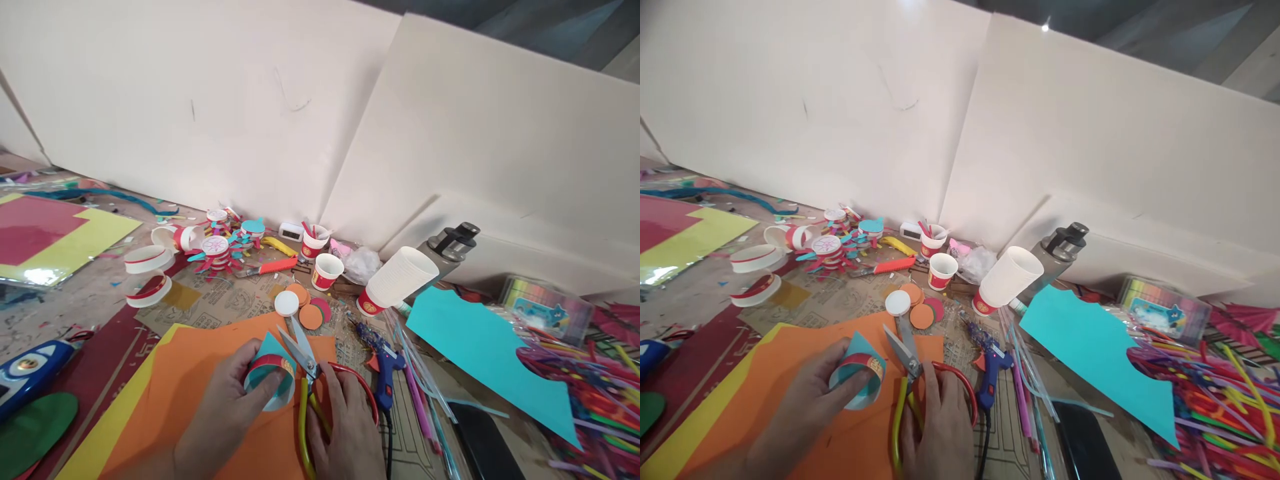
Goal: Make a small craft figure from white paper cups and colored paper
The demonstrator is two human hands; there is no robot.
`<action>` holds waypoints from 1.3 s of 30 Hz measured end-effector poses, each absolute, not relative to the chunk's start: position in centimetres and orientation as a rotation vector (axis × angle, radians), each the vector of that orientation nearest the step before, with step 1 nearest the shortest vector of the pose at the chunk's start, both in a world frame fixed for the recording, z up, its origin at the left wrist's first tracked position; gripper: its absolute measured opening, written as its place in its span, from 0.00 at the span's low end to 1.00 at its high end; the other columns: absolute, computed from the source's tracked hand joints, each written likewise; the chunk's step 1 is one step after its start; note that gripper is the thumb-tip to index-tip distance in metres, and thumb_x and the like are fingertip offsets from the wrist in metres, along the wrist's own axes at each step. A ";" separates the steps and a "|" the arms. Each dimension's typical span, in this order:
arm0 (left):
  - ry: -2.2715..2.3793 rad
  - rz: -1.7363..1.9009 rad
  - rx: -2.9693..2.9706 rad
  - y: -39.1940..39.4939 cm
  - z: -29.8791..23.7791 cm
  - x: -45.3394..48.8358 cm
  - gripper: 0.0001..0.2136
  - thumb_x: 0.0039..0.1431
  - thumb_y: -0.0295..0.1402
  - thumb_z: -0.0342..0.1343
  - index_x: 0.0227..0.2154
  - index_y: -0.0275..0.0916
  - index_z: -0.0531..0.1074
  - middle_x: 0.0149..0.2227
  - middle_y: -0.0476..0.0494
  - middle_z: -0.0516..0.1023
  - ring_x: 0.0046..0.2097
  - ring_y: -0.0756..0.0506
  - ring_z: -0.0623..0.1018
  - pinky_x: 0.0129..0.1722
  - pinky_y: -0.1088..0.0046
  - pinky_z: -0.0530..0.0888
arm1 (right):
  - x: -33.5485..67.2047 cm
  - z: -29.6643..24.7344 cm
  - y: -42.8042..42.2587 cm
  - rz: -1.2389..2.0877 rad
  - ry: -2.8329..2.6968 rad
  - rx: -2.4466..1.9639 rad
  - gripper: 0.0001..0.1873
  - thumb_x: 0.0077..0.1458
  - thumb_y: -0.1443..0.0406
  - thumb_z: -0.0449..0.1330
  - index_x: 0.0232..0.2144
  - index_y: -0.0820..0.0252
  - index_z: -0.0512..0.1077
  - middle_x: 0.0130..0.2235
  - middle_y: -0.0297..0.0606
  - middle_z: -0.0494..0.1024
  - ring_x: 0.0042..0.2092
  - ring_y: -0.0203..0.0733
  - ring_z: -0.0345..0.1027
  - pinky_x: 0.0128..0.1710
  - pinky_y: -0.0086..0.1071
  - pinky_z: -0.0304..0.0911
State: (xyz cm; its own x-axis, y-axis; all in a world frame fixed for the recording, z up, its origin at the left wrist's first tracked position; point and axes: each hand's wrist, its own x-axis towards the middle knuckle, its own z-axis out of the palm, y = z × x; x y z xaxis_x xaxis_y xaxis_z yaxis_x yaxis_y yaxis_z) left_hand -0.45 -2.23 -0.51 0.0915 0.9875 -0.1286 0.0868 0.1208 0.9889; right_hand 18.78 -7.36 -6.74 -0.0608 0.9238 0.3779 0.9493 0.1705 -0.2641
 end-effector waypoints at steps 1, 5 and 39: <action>1.251 1.012 1.232 -2.3 -0.4 -0.4 0.16 0.51 0.48 0.60 0.23 0.39 0.71 0.22 0.51 0.69 0.26 0.49 0.68 0.26 0.77 0.68 | 18.8 -6.7 -7.4 -0.076 -2.004 -1.764 0.30 0.58 0.64 0.55 0.62 0.54 0.60 0.47 0.47 0.71 0.46 0.51 0.70 0.40 0.40 0.72; 1.300 1.032 1.216 -2.3 -0.3 -0.6 0.15 0.51 0.47 0.59 0.24 0.39 0.71 0.23 0.50 0.70 0.26 0.49 0.69 0.27 0.76 0.69 | 18.5 -6.4 -7.6 -0.080 -1.981 -1.799 0.29 0.57 0.65 0.55 0.62 0.54 0.61 0.48 0.48 0.71 0.46 0.52 0.70 0.40 0.41 0.72; 0.700 1.250 1.035 -1.1 -0.1 -1.3 0.18 0.37 0.38 0.73 0.30 0.35 0.76 0.28 0.48 0.75 0.27 0.53 0.69 0.23 0.78 0.61 | 18.7 0.2 -7.4 0.643 -1.674 -1.257 0.23 0.60 0.55 0.57 0.55 0.58 0.66 0.46 0.41 0.76 0.47 0.45 0.70 0.48 0.39 0.67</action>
State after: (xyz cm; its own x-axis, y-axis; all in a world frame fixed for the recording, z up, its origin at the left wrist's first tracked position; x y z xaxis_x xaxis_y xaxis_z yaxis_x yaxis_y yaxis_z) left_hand -1.35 -1.13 -0.07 0.2144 0.9709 0.1072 -0.4164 -0.0085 0.9092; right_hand 18.70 -7.42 0.21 -0.0601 0.9325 0.3562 0.4544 0.3433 -0.8220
